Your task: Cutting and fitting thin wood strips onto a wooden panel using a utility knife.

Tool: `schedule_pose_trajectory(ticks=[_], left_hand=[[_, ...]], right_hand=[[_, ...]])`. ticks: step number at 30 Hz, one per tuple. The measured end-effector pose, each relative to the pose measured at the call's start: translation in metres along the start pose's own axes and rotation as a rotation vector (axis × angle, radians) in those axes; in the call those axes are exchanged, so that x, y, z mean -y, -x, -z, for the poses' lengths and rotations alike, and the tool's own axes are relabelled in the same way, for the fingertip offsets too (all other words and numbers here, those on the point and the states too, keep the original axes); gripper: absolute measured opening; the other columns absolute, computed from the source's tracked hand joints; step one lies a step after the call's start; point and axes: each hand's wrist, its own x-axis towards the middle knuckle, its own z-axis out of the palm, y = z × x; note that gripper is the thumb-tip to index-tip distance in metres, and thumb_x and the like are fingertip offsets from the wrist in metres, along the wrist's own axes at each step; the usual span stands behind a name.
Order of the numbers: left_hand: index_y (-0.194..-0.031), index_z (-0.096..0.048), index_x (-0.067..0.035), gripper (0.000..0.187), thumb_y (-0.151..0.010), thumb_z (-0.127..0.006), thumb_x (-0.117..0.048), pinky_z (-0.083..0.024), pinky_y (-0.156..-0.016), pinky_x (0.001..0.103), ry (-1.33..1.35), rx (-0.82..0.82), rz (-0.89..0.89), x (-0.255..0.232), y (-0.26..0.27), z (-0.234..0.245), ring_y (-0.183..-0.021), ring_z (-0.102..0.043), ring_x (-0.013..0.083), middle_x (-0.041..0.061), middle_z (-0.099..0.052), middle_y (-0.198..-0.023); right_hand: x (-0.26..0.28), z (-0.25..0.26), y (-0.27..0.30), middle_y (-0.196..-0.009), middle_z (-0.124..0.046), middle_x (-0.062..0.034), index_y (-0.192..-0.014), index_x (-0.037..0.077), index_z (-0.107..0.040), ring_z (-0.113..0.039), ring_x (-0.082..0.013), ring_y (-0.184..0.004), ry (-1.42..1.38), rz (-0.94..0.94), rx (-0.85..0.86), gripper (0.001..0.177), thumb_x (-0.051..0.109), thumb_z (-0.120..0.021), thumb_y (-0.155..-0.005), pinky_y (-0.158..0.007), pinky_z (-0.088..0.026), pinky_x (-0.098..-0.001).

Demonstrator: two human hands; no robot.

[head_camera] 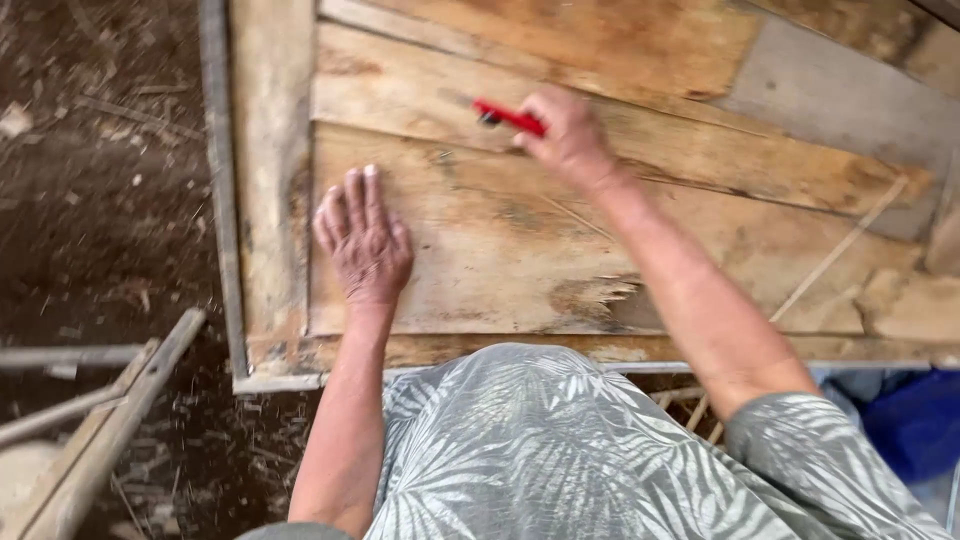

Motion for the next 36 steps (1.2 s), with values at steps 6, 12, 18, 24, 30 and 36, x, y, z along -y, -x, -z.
schedule_pose_trajectory(ticks=[6, 12, 18, 24, 30, 36], left_hand=[[-0.155, -0.053, -0.009, 0.062, -0.095, -0.055, -0.024, -0.029, -0.114, 0.051, 0.002, -0.198, -0.095, 0.000, -0.005, -0.003, -0.134, -0.042, 0.0365, 0.014, -0.053, -0.152], [-0.155, -0.052, -0.010, 0.059, -0.097, -0.053, -0.024, -0.028, -0.114, 0.051, -0.010, -0.199, -0.088, -0.003, -0.004, -0.004, -0.134, -0.042, 0.0374, 0.014, -0.054, -0.151], [-0.156, -0.051, -0.010, 0.060, -0.097, -0.053, -0.023, -0.027, -0.114, 0.052, 0.012, -0.173, -0.095, -0.006, -0.007, -0.001, -0.134, -0.040, 0.0377, 0.015, -0.051, -0.152], [-0.158, -0.052, -0.008, 0.066, -0.095, -0.056, -0.024, -0.023, -0.111, 0.053, 0.020, -0.135, -0.090, 0.001, 0.001, -0.010, -0.137, -0.040, 0.0408, 0.018, -0.053, -0.154], [-0.159, -0.050, -0.008, 0.065, -0.096, -0.055, -0.023, -0.025, -0.111, 0.052, -0.010, -0.151, -0.107, -0.003, -0.001, -0.008, -0.135, -0.041, 0.0423, 0.019, -0.053, -0.154], [-0.159, -0.049, -0.009, 0.063, -0.098, -0.054, -0.023, -0.026, -0.111, 0.051, -0.044, -0.163, -0.109, -0.001, 0.001, -0.008, -0.135, -0.043, 0.0411, 0.018, -0.053, -0.153]], right_hand=[[0.023, -0.056, 0.043, -0.112, -0.068, -0.0012, -0.090, 0.016, -0.059, -0.067, -0.0252, -0.104, 0.115, -0.025, -0.394, 0.035, -0.005, -0.080, -0.071, -0.090, -0.052, -0.0373], [0.018, -0.060, 0.069, -0.115, -0.074, -0.0025, -0.092, 0.014, -0.064, -0.070, -0.0249, -0.106, 0.006, -0.112, -0.471, 0.030, -0.001, -0.085, -0.077, -0.098, -0.052, -0.0377], [-0.016, -0.056, 0.092, -0.112, -0.077, -0.0024, -0.091, 0.015, -0.066, -0.072, -0.0238, -0.102, -0.055, -0.171, -0.524, 0.028, 0.001, -0.086, -0.078, -0.096, -0.052, -0.0354], [-0.008, -0.050, 0.082, -0.105, -0.076, -0.0015, -0.090, 0.016, -0.064, -0.071, -0.0249, -0.097, 0.024, -0.145, -0.568, 0.030, 0.004, -0.086, -0.074, -0.094, -0.054, -0.0383], [-0.007, -0.045, 0.077, -0.101, -0.075, 0.0008, -0.093, 0.018, -0.061, -0.070, -0.0217, -0.094, 0.132, -0.114, -0.576, 0.033, 0.005, -0.085, -0.074, -0.091, -0.055, -0.0364], [-0.010, -0.051, 0.077, -0.096, -0.073, 0.0026, -0.096, 0.020, -0.064, -0.070, -0.0218, -0.091, 0.082, -0.141, -0.559, 0.034, 0.006, -0.085, -0.074, -0.089, -0.055, -0.0360]])
